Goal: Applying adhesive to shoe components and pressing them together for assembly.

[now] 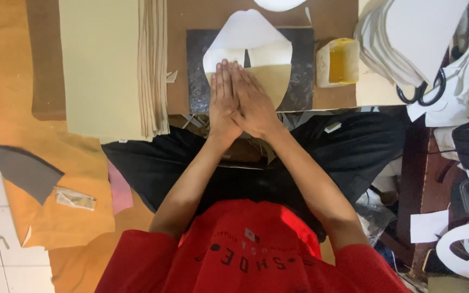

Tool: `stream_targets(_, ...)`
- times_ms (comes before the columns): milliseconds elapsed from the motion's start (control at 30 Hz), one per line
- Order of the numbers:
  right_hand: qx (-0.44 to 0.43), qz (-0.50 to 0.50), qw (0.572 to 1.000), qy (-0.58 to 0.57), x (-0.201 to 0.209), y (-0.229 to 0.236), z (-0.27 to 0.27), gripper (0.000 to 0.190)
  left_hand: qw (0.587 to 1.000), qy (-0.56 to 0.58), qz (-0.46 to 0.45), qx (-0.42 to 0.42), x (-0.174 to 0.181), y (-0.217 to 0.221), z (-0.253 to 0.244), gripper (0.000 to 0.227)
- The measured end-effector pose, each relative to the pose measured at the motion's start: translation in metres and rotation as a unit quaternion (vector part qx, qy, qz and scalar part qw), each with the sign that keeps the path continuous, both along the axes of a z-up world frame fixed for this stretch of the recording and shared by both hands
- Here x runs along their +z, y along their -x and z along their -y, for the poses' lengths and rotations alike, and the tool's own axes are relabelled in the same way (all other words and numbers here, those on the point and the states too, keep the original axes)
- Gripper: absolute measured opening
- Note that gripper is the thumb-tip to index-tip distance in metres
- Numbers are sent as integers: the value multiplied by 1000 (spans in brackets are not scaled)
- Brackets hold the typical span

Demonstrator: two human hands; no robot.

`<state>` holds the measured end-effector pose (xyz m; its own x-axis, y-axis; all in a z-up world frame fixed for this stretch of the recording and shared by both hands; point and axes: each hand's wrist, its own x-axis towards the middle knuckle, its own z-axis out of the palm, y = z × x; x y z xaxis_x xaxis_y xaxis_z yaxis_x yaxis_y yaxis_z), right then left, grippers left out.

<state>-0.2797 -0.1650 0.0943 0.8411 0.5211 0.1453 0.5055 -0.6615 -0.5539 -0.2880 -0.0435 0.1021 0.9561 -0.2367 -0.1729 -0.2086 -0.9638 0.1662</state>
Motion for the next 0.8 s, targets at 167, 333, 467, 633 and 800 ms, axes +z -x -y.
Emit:
stream_targets(167,-21,19,999,36,-5,1,7,103,1000,-4,-6,4,4,1,-1,88)
stream_targets(333,-31,54,997,41,-16,3,17,105,999,42,5,20,-4,5,-5,86)
stream_targets(467,-44,96,993,53,-17,3,12,111,998,61,5,13,-11,2,-9,88)
stream_targets(633,-65,124,988,69,-20,1,26,112,998,46,14,31,-21,1,-4,80)
stream_targets(800,-84,62,992,66,3,5,38,113,992,31,117,40,-41,3,-3,76)
